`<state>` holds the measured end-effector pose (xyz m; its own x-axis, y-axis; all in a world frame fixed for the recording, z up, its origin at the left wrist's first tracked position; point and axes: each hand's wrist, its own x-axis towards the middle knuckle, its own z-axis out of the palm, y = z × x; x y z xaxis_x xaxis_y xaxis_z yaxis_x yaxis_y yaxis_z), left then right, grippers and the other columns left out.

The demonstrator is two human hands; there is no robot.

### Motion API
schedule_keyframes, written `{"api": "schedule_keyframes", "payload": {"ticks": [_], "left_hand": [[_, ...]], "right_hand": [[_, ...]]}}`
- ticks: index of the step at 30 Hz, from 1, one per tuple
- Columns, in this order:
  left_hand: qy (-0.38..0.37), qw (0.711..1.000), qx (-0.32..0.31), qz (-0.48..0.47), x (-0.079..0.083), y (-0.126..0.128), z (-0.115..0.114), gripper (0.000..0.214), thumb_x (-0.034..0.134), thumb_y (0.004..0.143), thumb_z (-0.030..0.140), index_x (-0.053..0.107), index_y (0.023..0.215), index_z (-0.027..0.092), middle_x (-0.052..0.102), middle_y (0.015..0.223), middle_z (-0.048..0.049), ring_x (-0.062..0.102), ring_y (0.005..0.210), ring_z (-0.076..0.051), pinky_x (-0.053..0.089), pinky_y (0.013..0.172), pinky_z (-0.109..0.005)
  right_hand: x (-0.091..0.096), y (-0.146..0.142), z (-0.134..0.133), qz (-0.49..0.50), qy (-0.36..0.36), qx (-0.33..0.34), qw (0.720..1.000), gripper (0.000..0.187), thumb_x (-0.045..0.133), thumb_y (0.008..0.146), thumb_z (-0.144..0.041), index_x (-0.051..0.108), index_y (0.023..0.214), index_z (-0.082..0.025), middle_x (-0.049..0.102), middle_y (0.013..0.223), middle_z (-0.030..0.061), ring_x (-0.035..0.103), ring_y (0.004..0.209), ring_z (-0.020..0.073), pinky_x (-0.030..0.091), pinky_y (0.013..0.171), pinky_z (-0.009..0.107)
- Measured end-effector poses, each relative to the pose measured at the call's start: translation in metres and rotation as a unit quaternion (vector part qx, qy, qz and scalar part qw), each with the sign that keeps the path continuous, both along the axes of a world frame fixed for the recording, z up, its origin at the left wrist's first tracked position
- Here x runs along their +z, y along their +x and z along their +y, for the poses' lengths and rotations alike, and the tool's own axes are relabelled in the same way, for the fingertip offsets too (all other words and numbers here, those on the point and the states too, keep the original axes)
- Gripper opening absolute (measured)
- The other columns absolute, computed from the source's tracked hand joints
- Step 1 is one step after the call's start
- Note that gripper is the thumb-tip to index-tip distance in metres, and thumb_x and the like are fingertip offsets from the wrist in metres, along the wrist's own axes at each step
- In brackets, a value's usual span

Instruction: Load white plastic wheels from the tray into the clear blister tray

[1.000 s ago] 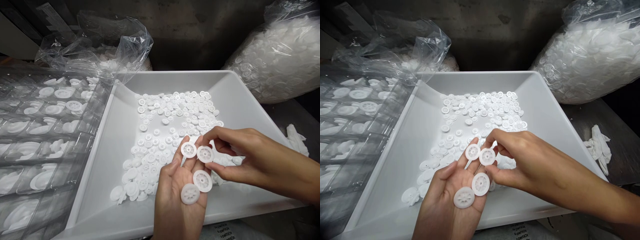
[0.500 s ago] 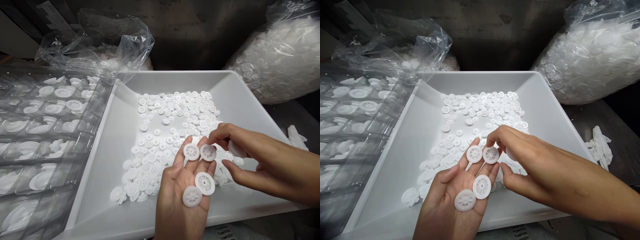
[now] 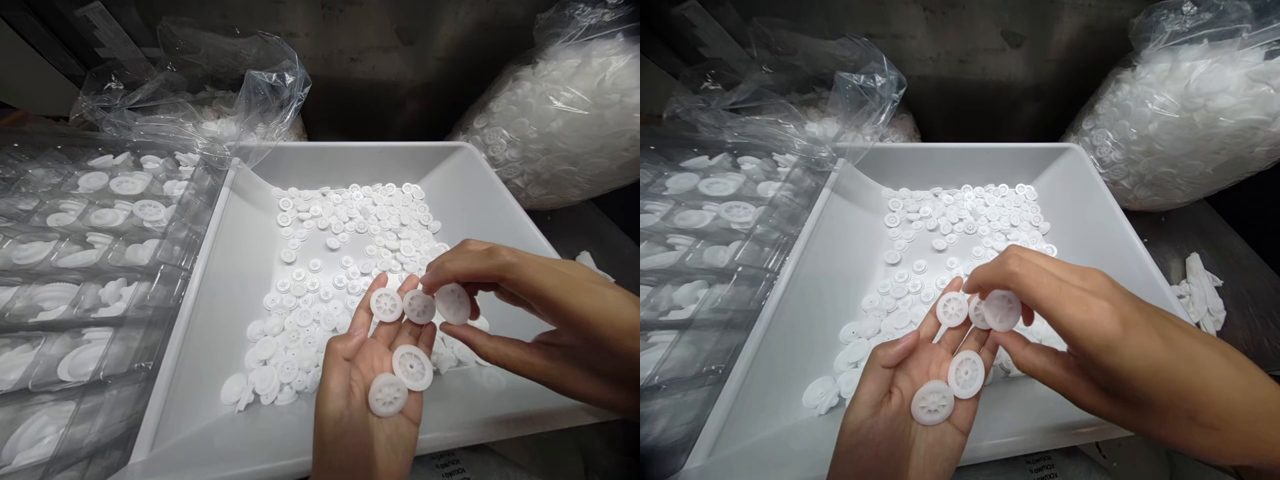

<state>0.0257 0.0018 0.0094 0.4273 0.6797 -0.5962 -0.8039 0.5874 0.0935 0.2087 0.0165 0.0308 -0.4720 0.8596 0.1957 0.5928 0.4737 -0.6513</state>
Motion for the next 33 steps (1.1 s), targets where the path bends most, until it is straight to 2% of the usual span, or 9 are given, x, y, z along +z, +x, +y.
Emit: {"api": "schedule_keyframes", "payload": {"ticks": [5,10,13,15,19,22,25,30,33], "left_hand": [[0.014,0.999,-0.04,0.03,-0.007,-0.002,-0.004,0.035,0.05,0.096,0.034,0.075,0.115,0.018,0.078,0.1,-0.0059,0.072,0.109,-0.026,0.053,0.104,-0.04],[0.045,0.998,-0.043,0.033,-0.014,-0.004,-0.008,0.023,0.055,0.091,0.024,0.078,0.094,0.02,0.077,0.094,-0.004,0.072,0.087,-0.017,0.057,0.095,-0.031],[0.028,0.999,-0.023,0.009,-0.01,0.0,-0.007,0.027,0.053,0.094,0.022,0.077,0.105,0.019,0.078,0.093,-0.0042,0.074,0.094,-0.017,0.055,0.099,-0.031],[0.015,1.0,-0.01,-0.008,-0.008,0.001,-0.005,0.031,0.053,0.094,0.022,0.075,0.116,0.018,0.08,0.103,-0.0061,0.074,0.104,-0.019,0.055,0.099,-0.03],[0.019,0.999,0.013,-0.046,-0.013,-0.003,-0.005,0.039,0.056,0.092,0.024,0.07,0.127,0.015,0.076,0.125,-0.012,0.072,0.117,-0.024,0.052,0.107,-0.034],[0.032,0.998,0.019,-0.058,-0.02,-0.006,-0.006,0.043,0.055,0.093,0.027,0.067,0.132,0.015,0.075,0.129,-0.0133,0.067,0.126,-0.026,0.044,0.116,-0.039],[0.03,0.998,0.012,-0.059,-0.023,-0.006,-0.007,0.049,0.053,0.093,0.027,0.061,0.14,0.016,0.073,0.133,-0.0126,0.063,0.131,-0.026,0.037,0.121,-0.04],[0.02,0.996,0.029,-0.079,-0.018,-0.005,-0.004,0.058,0.045,0.096,0.029,0.047,0.151,0.01,0.072,0.133,-0.0163,0.064,0.13,-0.03,0.038,0.121,-0.044],[0.037,0.996,0.043,-0.074,-0.016,-0.005,-0.001,0.059,0.042,0.096,0.026,0.044,0.153,0.012,0.071,0.133,-0.016,0.064,0.13,-0.029,0.043,0.117,-0.044]], "right_hand": [[-0.011,-0.024,-0.004,0.016,-0.011,0.06,0.998,0.033,0.068,0.099,-0.03,0.055,0.129,-0.028,0.068,0.11,-0.0049,0.064,0.101,0.0116,0.046,0.095,0.023],[-0.014,-0.038,0.001,-0.014,0.036,0.075,0.996,0.034,0.07,0.099,-0.026,0.053,0.127,-0.018,0.068,0.114,-0.0025,0.061,0.112,0.0122,0.036,0.103,0.03],[-0.007,-0.029,-0.001,-0.008,0.039,0.074,0.996,0.04,0.069,0.099,-0.034,0.052,0.132,-0.021,0.063,0.13,-0.0013,0.054,0.127,0.0119,0.039,0.106,0.024],[-0.001,-0.02,-0.004,-0.02,0.023,0.065,0.997,0.042,0.069,0.099,-0.038,0.051,0.134,-0.025,0.058,0.137,-0.0009,0.05,0.133,0.0133,0.042,0.106,0.021],[0.008,-0.008,-0.009,-0.089,0.019,0.055,0.994,0.031,0.069,0.097,-0.039,0.058,0.125,-0.031,0.049,0.146,-0.0002,0.041,0.14,0.0195,0.047,0.104,0.026],[0.009,-0.01,-0.011,-0.138,0.08,0.098,0.982,0.008,0.058,0.102,-0.026,0.064,0.107,-0.026,0.053,0.143,0.0013,0.047,0.134,0.0234,0.047,0.103,0.034],[0.006,-0.016,-0.014,-0.146,0.147,0.128,0.97,0.024,0.049,0.102,-0.012,0.064,0.086,-0.021,0.063,0.135,0.0023,0.058,0.119,0.0241,0.047,0.096,0.039],[0.004,-0.021,-0.014,-0.074,0.088,0.122,0.986,0.023,0.046,0.101,-0.011,0.063,0.088,-0.02,0.072,0.102,0.0032,0.065,0.085,0.0161,0.05,0.071,0.032],[0.003,-0.018,-0.013,-0.109,0.111,0.133,0.979,0.032,0.044,0.101,-0.01,0.059,0.075,-0.021,0.071,0.099,0.0034,0.063,0.08,0.0172,0.046,0.069,0.036]]}}
